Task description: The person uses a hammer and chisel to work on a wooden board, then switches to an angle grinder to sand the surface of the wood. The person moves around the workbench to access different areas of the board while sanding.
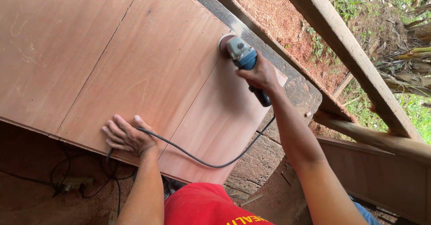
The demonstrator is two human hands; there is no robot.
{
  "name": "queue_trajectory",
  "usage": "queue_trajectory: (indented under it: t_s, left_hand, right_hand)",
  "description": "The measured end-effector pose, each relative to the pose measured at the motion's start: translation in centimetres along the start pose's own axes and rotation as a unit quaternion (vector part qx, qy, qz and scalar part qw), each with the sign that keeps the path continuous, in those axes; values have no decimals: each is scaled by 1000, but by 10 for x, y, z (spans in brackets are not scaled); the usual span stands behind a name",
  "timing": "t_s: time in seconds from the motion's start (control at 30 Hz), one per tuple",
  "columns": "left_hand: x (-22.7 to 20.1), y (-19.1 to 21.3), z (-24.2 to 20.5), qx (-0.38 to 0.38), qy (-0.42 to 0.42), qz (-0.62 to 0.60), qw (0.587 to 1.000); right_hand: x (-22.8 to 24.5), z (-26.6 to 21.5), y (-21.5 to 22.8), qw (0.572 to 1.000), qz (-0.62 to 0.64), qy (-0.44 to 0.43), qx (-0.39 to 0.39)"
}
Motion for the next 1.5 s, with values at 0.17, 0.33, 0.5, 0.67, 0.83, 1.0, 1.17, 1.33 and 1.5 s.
queue_trajectory:
  t_s: [0.17,0.33,0.5,0.67,0.83,1.0,1.17,1.33,1.5]
  left_hand:
    - [1,0,0,-3,-1,-1,1000]
    - [-1,-4,3,-7,-3,-12,1000]
    - [-1,0,1,-3,-9,-4,1000]
    - [2,-2,1,-10,2,-9,1000]
    - [0,-4,2,-6,7,-8,1000]
    - [3,-9,3,-10,10,-10,1000]
    - [2,-8,3,-16,13,-30,999]
    - [9,2,1,8,11,-69,998]
    - [52,35,-14,30,-112,-63,991]
  right_hand:
    - [-62,54,10,994,-46,54,-78]
    - [-39,30,33,987,85,-13,-133]
    - [-73,21,-1,964,217,22,-150]
    - [-2,-14,-2,976,182,-51,-106]
    - [-21,3,-20,990,100,-26,-98]
    - [-27,-3,-39,995,22,24,-92]
    - [-1,-45,-62,999,1,21,-42]
    - [-4,-70,-86,997,-35,61,-24]
    - [28,-115,-107,996,-58,63,37]
Point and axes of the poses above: each hand's wrist, its own z-axis towards the middle knuckle, its own y-axis out of the back of the hand, x = y × z, the point moved 2 cm from there along z, towards the middle knuckle, and after that the axes turned 2 degrees about -z, right-handed, at the moved point
